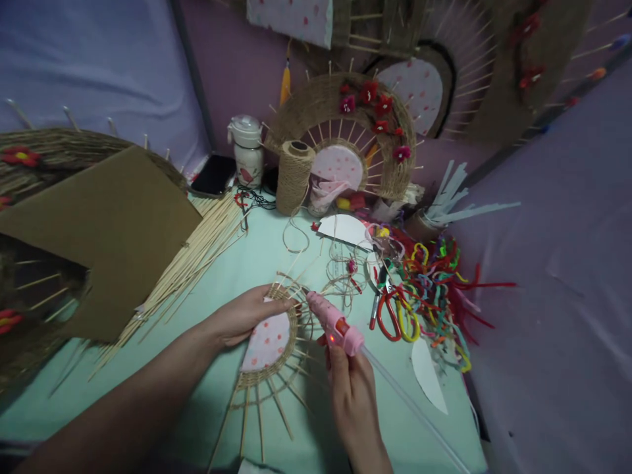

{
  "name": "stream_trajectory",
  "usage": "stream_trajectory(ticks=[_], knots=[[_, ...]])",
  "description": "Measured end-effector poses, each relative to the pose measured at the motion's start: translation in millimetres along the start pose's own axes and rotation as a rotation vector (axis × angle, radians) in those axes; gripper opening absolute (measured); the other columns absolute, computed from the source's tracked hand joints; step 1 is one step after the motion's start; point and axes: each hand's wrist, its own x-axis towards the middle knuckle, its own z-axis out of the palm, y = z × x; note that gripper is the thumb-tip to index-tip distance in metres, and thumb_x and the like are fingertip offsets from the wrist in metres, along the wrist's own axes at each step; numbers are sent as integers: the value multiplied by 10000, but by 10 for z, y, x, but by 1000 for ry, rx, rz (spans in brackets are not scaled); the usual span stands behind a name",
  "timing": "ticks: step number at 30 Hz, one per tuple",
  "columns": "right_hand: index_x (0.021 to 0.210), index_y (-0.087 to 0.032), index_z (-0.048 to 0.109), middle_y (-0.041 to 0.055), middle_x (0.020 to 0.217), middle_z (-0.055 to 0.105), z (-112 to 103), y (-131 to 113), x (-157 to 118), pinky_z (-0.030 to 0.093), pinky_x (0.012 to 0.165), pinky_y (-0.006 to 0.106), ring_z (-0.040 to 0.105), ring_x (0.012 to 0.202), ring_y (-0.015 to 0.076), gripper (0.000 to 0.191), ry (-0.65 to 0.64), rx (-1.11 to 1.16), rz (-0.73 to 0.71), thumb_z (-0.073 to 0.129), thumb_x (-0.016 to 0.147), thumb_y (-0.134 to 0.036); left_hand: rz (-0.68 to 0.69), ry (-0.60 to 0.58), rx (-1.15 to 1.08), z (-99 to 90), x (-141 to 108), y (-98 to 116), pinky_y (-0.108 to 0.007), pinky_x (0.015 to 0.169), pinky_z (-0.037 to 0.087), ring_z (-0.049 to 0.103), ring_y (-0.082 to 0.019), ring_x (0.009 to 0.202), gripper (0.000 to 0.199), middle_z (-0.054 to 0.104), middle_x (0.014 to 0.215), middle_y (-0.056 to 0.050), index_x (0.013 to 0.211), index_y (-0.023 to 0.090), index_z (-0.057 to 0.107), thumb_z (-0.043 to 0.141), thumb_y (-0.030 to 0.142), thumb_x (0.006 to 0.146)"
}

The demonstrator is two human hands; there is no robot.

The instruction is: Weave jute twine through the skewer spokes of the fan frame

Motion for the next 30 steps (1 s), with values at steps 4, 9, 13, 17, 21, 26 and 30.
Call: stream_trajectory(ticks=[4,9,13,17,21,26,30], knots=[[876,-133,676,62,635,602,15,70,7,435,480,265,538,557,175,583,-1,-63,7,353,847,-618,-2,18,8,8,-6,18,-282,700,450,615,-147,719,295,660,822,-54,860,129,592,734,306,672],[899,-134,669,52,628,590,34,134,-9,414,478,263,515,542,167,557,-1,-86,-3,355,861,-593,-10,28,18,11,-8,20,-284,697,444,608,-146,711,300,656,810,-51,861,128,600,735,312,666],[870,-132,664,41,611,565,30,104,-19,392,448,260,485,496,153,560,14,-82,-4,353,859,-598,-2,12,18,15,-13,23,-296,725,448,613,-153,742,290,659,849,-59,873,126,604,725,303,678],[865,-137,650,29,609,547,30,79,-27,389,452,257,475,490,145,538,7,-74,1,346,871,-580,2,3,22,14,-15,16,-297,721,453,616,-153,736,286,659,840,-57,879,128,606,721,305,685],[882,-141,648,25,603,554,37,117,-31,386,450,256,472,486,145,524,10,-80,-13,343,878,-567,7,-22,20,9,-12,9,-302,733,460,626,-165,750,300,667,846,-64,888,131,613,725,314,678],[862,-144,648,35,610,570,45,154,-35,396,447,254,487,494,150,514,16,-69,-5,353,875,-565,-1,-11,24,22,-20,23,-293,708,459,620,-153,713,274,664,808,-48,861,133,613,725,303,675],[859,-139,653,31,592,555,44,118,-24,385,437,259,470,476,148,542,15,-84,-8,341,869,-582,-5,-5,28,31,-28,28,-293,711,454,617,-149,715,259,664,804,-48,851,134,614,719,299,681]])
